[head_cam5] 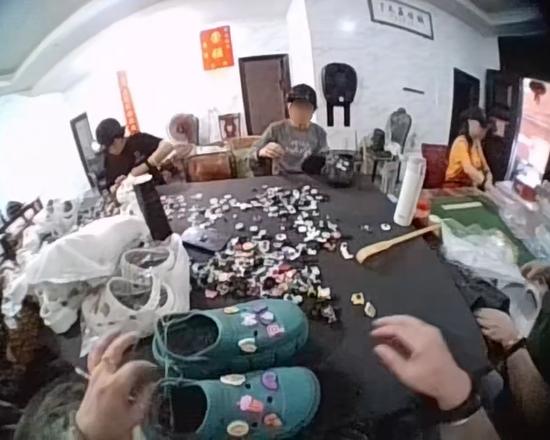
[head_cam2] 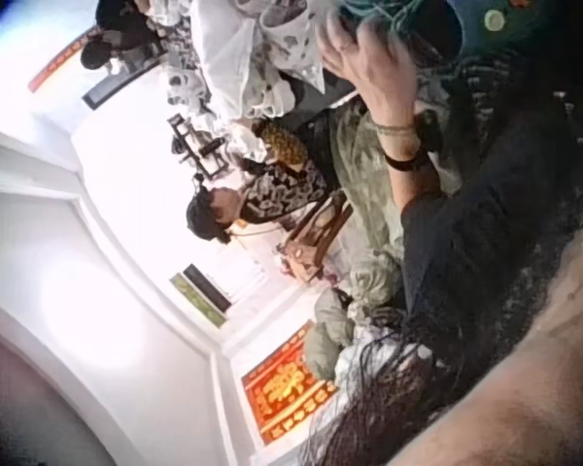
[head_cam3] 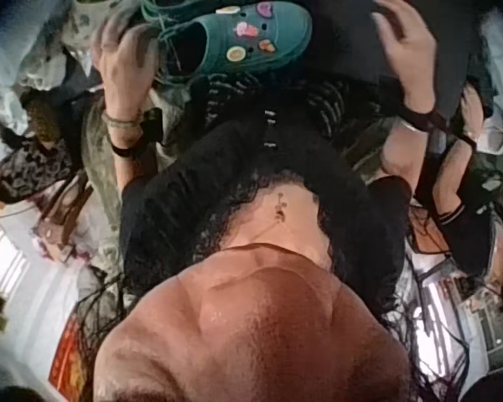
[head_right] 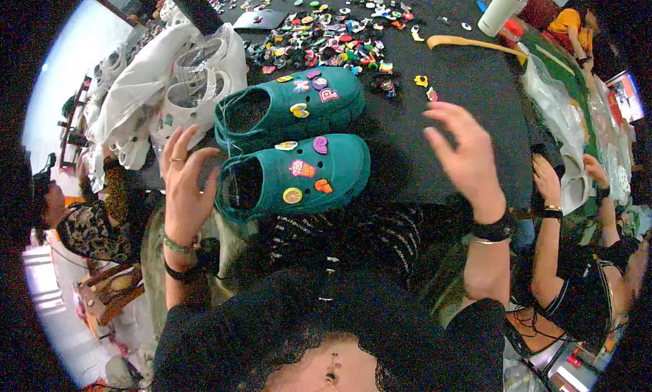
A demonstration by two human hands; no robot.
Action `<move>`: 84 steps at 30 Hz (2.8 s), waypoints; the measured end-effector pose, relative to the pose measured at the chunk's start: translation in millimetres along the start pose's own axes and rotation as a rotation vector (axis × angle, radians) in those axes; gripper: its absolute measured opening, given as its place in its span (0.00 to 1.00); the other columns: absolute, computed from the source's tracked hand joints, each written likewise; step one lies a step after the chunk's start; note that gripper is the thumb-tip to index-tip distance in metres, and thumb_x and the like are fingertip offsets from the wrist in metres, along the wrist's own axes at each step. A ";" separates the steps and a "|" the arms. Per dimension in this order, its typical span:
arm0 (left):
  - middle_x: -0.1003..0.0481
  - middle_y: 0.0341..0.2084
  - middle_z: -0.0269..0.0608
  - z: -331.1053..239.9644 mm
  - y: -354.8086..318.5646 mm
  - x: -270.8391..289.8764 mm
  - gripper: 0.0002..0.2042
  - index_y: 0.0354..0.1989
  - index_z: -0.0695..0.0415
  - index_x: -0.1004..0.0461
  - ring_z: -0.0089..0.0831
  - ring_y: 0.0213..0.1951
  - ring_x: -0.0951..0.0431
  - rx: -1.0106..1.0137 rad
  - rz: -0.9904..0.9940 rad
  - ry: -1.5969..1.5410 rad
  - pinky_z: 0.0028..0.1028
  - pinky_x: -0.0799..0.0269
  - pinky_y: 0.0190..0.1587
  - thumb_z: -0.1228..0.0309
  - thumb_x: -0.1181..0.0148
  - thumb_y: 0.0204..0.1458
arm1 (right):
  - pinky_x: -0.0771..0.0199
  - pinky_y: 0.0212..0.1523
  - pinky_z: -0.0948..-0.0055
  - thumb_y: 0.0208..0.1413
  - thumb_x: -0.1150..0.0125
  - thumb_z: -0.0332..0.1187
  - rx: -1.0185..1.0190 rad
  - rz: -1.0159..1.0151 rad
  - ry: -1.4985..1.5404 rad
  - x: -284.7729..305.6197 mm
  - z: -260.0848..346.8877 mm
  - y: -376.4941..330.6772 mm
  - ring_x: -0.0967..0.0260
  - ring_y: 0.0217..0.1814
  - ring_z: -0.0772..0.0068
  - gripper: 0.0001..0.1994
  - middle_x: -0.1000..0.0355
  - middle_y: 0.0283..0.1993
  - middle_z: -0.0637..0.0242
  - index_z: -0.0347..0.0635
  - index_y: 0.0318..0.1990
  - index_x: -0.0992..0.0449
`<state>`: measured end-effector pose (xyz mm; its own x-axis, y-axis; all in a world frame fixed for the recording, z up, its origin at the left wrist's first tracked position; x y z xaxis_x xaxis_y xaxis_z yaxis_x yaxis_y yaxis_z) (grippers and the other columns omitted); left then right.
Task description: Attaching decorative charms to rubber clogs (shoes) at a workstation.
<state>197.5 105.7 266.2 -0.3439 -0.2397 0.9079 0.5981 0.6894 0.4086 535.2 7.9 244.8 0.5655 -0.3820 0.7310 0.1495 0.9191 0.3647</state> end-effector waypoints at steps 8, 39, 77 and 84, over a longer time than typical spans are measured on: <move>0.32 0.49 0.49 95.2 -32.4 20.9 0.22 0.39 0.58 0.26 0.46 0.55 0.37 0.305 0.067 -0.192 0.38 0.44 0.59 0.85 0.56 0.32 | 0.35 0.54 0.62 0.46 0.38 0.31 0.242 0.263 0.165 -64.8 69.3 0.1 0.37 0.54 0.51 0.15 0.34 0.52 0.54 0.38 0.42 0.30; 0.32 0.51 0.51 -17.2 50.8 -53.8 0.19 0.51 0.64 0.33 0.42 0.54 0.32 -0.055 0.421 -0.549 0.32 0.39 0.56 0.65 0.46 0.54 | 0.36 0.53 0.67 0.48 0.36 0.42 -0.207 0.345 0.404 -75.5 -12.6 -16.6 0.37 0.55 0.59 0.31 0.38 0.54 0.54 0.39 0.57 0.40; 0.25 0.40 0.40 50.5 181.4 142.5 0.15 0.47 0.62 0.29 0.26 0.47 0.28 0.249 0.300 -0.417 0.26 0.36 0.53 0.65 0.49 0.57 | 0.46 0.62 0.62 0.51 0.40 0.39 -0.030 0.393 0.344 -72.8 -2.3 -21.0 0.47 0.63 0.47 0.34 0.46 0.60 0.46 0.35 0.61 0.49; 0.27 0.32 0.34 -40.1 126.5 -29.1 0.13 0.40 0.62 0.28 0.19 0.36 0.29 0.152 0.425 -0.930 0.19 0.33 0.41 0.65 0.48 0.57 | 0.41 0.59 0.62 0.51 0.41 0.36 0.029 0.380 0.145 -38.9 8.8 -22.8 0.44 0.61 0.48 0.26 0.43 0.59 0.48 0.34 0.55 0.40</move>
<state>312.2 172.5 295.2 -0.5875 0.6228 0.5167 0.7259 0.6878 -0.0038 502.7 0.9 213.2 0.6850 0.0036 0.7285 -0.1138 0.9882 0.1021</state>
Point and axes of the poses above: each hand's wrist, its own y-axis towards the middle knuckle, its own x-axis out of the back of the hand, z = x × y, the point moved 9 cm from there along y, towards the middle knuckle
